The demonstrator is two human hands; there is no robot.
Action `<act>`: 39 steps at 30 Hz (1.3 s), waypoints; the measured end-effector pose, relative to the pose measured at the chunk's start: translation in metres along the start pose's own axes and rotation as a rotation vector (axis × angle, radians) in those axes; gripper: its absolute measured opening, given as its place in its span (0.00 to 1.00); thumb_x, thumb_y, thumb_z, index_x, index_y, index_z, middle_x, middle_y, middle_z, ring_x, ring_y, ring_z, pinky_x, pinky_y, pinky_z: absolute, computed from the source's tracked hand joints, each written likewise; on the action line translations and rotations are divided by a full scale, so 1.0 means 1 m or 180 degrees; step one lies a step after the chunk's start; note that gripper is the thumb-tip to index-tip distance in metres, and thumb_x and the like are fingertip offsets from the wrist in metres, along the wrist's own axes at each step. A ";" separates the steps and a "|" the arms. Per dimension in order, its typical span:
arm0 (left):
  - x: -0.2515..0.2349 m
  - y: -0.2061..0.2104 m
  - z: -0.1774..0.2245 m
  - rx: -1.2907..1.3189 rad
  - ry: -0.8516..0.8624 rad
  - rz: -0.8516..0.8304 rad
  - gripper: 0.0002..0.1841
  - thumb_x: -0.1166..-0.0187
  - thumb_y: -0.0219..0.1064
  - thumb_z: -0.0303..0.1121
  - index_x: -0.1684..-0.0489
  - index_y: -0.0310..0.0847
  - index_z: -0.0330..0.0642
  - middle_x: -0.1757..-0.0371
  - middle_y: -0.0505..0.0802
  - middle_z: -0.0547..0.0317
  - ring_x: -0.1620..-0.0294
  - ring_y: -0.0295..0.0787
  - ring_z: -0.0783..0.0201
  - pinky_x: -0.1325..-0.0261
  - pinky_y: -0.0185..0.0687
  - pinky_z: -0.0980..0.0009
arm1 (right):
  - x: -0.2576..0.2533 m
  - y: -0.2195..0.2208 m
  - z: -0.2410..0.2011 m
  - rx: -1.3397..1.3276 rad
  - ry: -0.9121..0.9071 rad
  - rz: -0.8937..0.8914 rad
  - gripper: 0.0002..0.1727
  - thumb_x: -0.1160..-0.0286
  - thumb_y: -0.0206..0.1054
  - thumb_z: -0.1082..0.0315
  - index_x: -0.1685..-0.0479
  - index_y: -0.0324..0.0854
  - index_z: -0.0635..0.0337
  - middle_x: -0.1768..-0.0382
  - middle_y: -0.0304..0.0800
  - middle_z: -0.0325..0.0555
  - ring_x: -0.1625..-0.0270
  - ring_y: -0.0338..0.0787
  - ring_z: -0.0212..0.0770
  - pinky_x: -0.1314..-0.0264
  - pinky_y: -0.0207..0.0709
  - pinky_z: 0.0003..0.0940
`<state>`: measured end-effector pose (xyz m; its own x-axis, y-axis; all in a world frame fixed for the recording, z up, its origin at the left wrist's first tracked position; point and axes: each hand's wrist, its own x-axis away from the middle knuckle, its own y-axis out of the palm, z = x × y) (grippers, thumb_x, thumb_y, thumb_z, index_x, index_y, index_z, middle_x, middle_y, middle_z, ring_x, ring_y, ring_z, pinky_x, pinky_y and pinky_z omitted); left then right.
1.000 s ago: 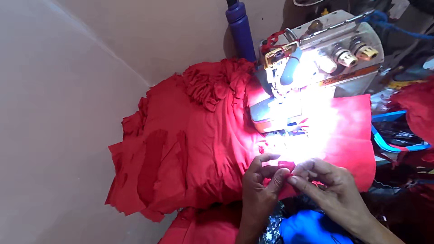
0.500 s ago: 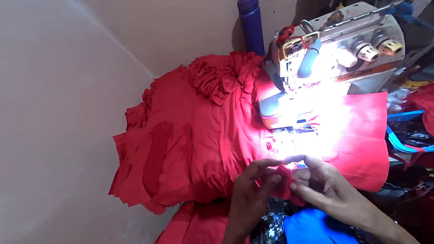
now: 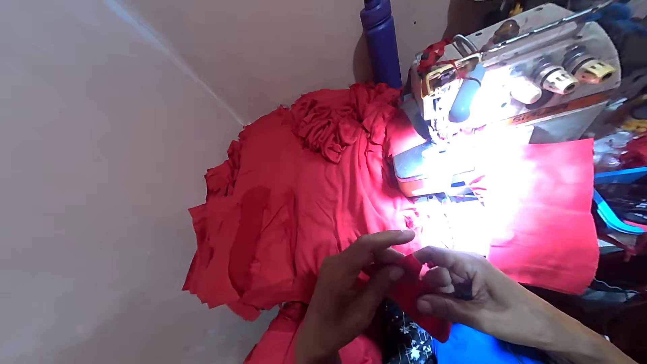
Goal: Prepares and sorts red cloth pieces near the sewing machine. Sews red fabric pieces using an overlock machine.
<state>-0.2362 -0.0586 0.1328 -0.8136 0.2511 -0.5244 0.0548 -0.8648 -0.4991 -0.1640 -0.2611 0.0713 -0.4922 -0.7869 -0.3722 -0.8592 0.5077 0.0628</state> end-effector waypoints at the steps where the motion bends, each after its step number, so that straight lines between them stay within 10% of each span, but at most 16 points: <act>1: 0.000 0.001 -0.002 0.0043 -0.0012 -0.0063 0.16 0.13 0.61 0.31 0.35 0.78 0.28 0.51 0.95 0.61 0.49 0.88 0.83 0.41 0.83 0.84 | 0.000 0.001 0.000 0.0016 0.0034 0.0013 0.17 0.24 0.71 0.65 0.39 0.76 0.60 0.75 0.82 0.17 0.73 0.74 0.07 0.71 0.67 0.05; 12: -0.013 -0.001 -0.024 0.0147 -0.0015 0.0511 0.11 0.15 0.65 0.33 0.40 0.84 0.45 0.47 0.94 0.76 0.47 0.89 0.83 0.41 0.85 0.82 | 0.009 -0.001 0.015 0.0095 0.0160 0.0715 0.07 0.26 0.70 0.69 0.53 0.83 0.58 0.73 0.90 0.24 0.70 0.91 0.19 0.67 0.87 0.16; 21: -0.097 0.002 -0.062 -0.0246 -0.0368 0.0802 0.19 0.28 0.73 0.24 0.37 0.82 0.31 0.62 0.95 0.66 0.64 0.89 0.80 0.56 0.84 0.81 | -0.020 -0.043 0.020 0.2215 -0.0281 0.1960 0.16 0.24 0.66 0.55 0.62 0.95 0.56 0.63 0.93 0.39 0.60 0.89 0.21 0.56 0.83 0.18; 23: -0.117 0.014 -0.085 -0.0160 -0.0570 0.0869 0.22 0.29 0.75 0.23 0.35 0.83 0.38 0.62 0.95 0.62 0.68 0.87 0.78 0.64 0.81 0.81 | -0.029 -0.055 0.022 0.2061 -0.0020 0.2283 0.14 0.26 0.68 0.61 0.59 0.95 0.60 0.59 0.96 0.45 0.55 0.92 0.28 0.48 0.83 0.29; 25: -0.131 0.033 -0.111 -0.0340 -0.0629 0.0910 0.20 0.29 0.75 0.20 0.37 0.83 0.37 0.62 0.94 0.55 0.71 0.86 0.72 0.68 0.81 0.77 | -0.037 -0.065 0.029 0.1900 0.0237 0.2508 0.11 0.25 0.68 0.65 0.61 0.92 0.63 0.66 0.93 0.39 0.62 0.88 0.20 0.53 0.81 0.19; 32: -0.133 0.083 -0.133 -0.1857 -0.0706 0.1135 0.07 0.28 0.73 0.28 0.57 0.91 0.37 0.56 0.92 0.47 0.50 0.87 0.49 0.47 0.78 0.48 | -0.024 -0.061 0.038 0.2005 0.0890 0.2422 0.19 0.21 0.65 0.63 0.40 0.83 0.70 0.66 0.92 0.45 0.69 0.92 0.30 0.61 0.88 0.28; 39: -0.094 0.125 -0.110 -0.2922 -0.0234 0.1453 0.06 0.32 0.72 0.29 0.68 0.97 0.42 0.62 0.97 0.51 0.56 0.93 0.51 0.43 0.81 0.55 | 0.005 -0.047 0.046 0.1943 0.0361 0.2638 0.20 0.25 0.66 0.62 0.44 0.86 0.69 0.57 0.94 0.42 0.64 0.92 0.21 0.60 0.86 0.18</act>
<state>-0.0890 -0.1422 0.0437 -0.6359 -0.0723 -0.7684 0.7642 -0.1976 -0.6139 -0.1191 -0.2727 0.0240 -0.9344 -0.1218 -0.3348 -0.0434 0.9716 -0.2324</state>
